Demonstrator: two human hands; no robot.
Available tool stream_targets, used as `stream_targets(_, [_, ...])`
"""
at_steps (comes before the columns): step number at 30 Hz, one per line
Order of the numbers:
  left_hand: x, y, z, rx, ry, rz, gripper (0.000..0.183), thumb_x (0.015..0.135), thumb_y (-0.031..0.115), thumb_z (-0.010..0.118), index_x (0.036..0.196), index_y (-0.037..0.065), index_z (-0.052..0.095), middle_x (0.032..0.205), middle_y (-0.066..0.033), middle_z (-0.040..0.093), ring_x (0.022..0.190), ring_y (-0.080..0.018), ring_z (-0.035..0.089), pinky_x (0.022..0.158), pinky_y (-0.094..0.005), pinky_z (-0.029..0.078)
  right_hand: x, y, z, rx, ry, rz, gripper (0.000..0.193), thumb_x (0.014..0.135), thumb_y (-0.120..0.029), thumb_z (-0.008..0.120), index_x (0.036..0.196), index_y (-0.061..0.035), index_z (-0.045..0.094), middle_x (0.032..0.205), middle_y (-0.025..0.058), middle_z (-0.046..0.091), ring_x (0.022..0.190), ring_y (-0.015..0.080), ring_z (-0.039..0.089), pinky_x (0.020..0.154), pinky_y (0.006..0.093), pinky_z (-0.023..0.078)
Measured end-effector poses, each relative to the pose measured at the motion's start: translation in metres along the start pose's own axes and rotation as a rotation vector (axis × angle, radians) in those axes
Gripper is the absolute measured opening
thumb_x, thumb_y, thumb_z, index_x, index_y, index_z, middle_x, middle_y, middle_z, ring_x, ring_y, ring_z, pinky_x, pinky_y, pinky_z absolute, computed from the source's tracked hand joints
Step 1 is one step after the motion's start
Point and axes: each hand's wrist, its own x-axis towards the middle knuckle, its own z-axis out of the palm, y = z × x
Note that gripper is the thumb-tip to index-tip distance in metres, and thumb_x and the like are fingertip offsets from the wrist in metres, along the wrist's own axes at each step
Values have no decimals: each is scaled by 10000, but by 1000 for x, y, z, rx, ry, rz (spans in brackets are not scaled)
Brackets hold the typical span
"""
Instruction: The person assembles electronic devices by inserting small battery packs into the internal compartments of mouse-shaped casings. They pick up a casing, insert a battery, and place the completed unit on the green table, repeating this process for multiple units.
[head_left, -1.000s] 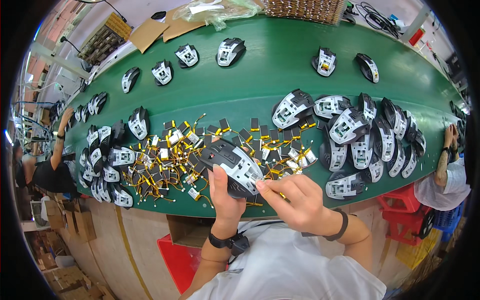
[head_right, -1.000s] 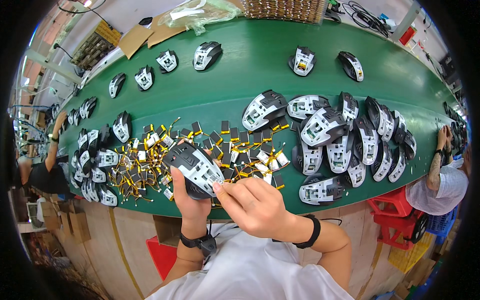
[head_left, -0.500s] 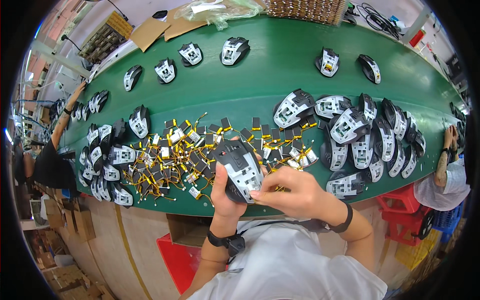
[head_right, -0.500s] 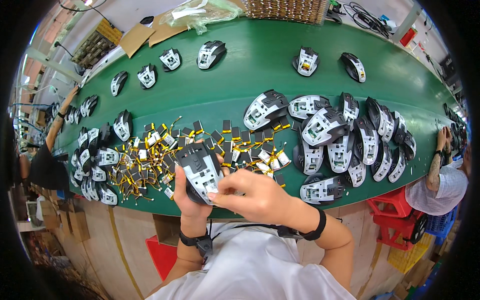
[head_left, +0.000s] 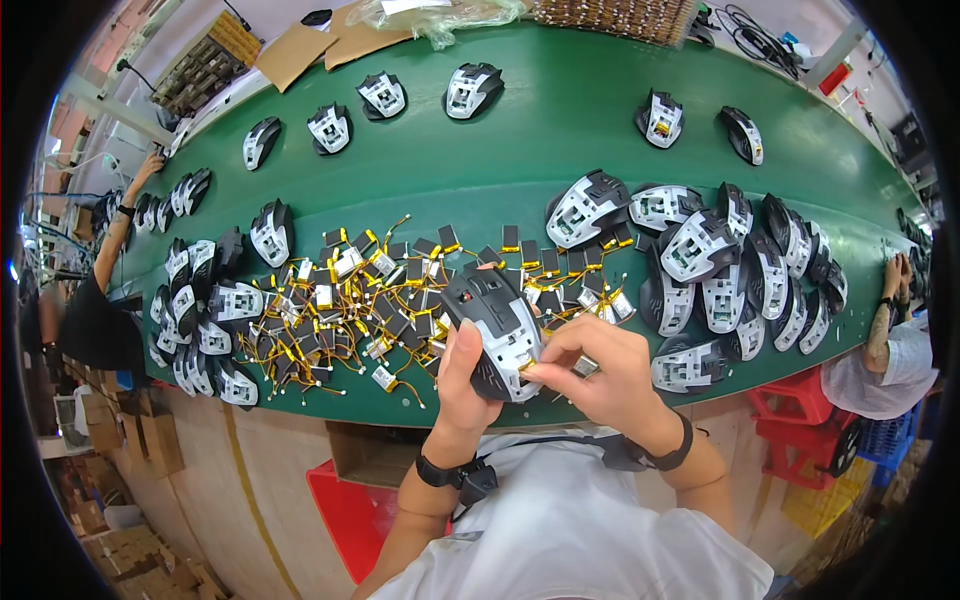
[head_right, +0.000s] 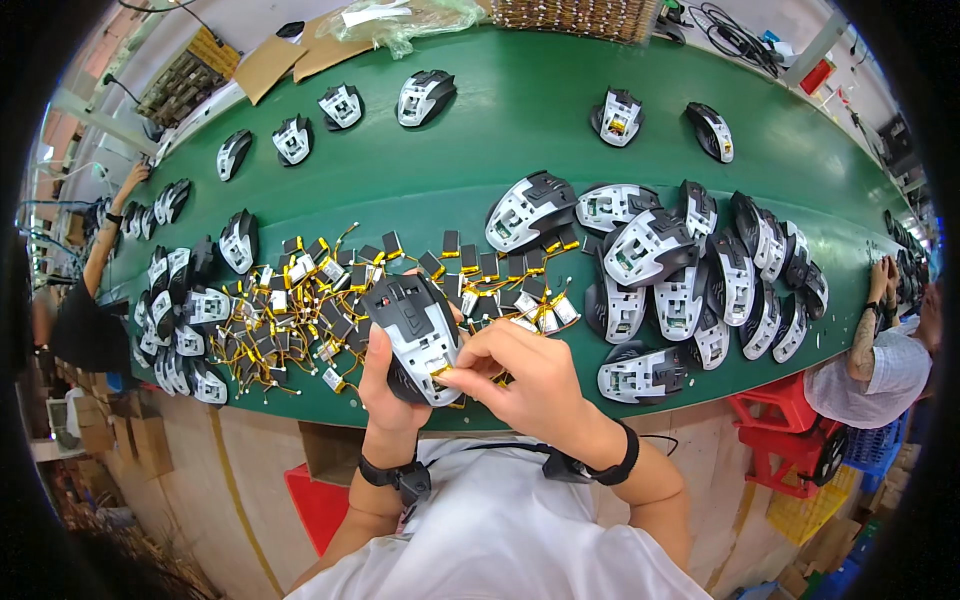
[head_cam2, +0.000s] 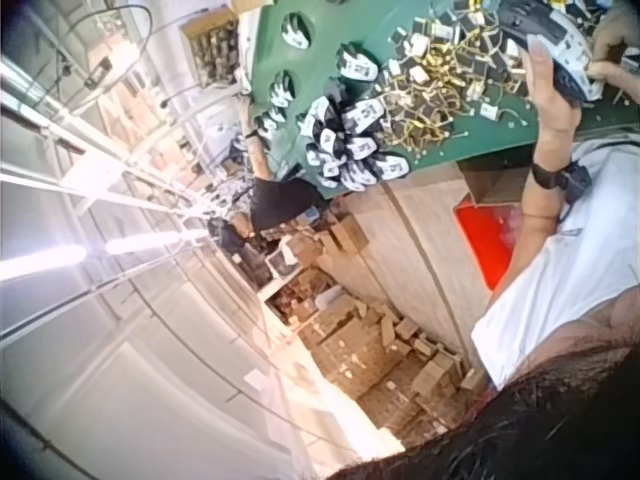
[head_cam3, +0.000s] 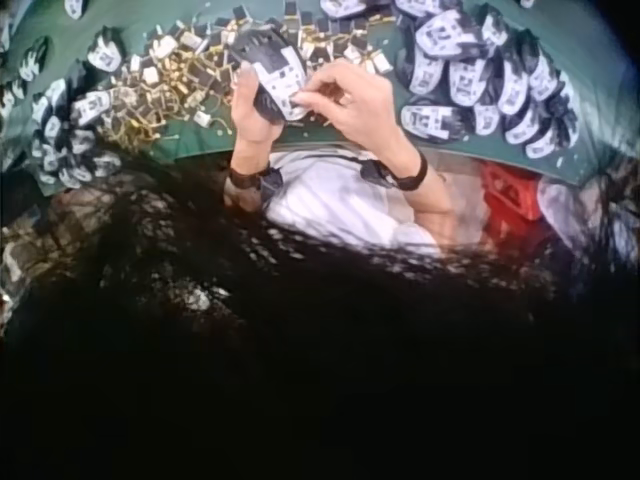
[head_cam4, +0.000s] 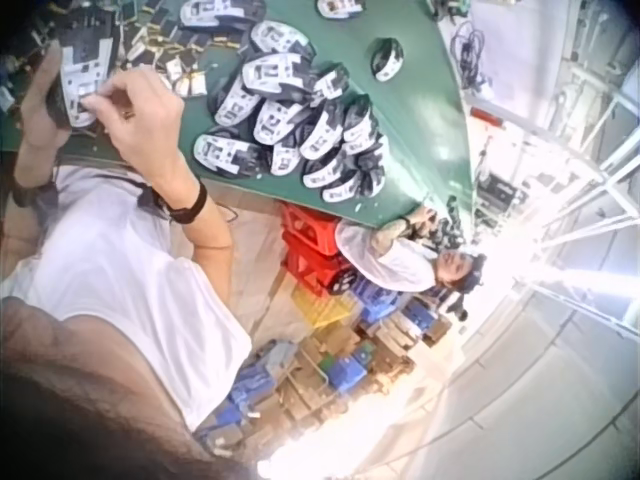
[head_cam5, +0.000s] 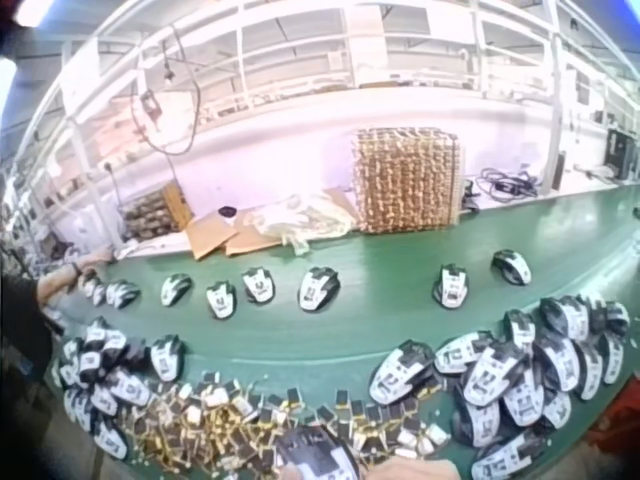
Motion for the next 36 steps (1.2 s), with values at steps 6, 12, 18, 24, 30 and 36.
stream_targets(6, [5,1,-2,-168,17,52,711,967,571,381,1458,63,303,1148,-206,584,905,-307,651,770,-406,554,-6,-13,-2,77,-21,15,217,759,-14,767,960,-1,687,864,98,691,702,201,680,632,269,548])
stream_targets(12, [5,5,4,-193,-3,46,697,970,575,367,1438,59,342,1117,-205,607,885,-307,652,750,-400,553,-5,-11,-4,4,8,-111,219,732,-4,772,945,-26,723,884,95,704,740,207,677,610,287,536])
stream_targets(18, [6,-1,13,-263,136,123,658,974,587,350,1328,43,461,1103,-177,622,884,-302,650,738,-392,554,-6,-12,30,-177,294,-190,200,706,-35,797,893,-52,728,834,58,646,685,195,619,591,297,517])
stream_targets(24, [5,4,12,-294,223,195,600,995,562,332,1266,59,517,1090,-157,637,903,-289,651,727,-376,567,-16,-13,38,-465,179,-370,450,697,-38,720,1144,-4,668,1151,98,596,962,265,579,782,332,494])
stream_targets(30, [8,5,21,-233,272,243,591,990,569,345,1290,83,497,1088,-160,629,896,-285,647,702,-356,559,-18,-23,39,-526,185,-337,453,699,-39,680,1147,20,648,1191,109,612,952,254,585,781,337,490])
stream_targets(36, [5,5,19,-247,206,268,595,987,561,357,1375,115,420,1130,-170,609,927,-297,638,715,-354,552,-28,-8,43,-470,213,-361,533,640,13,638,1173,-9,630,1192,101,622,934,252,571,778,336,475])
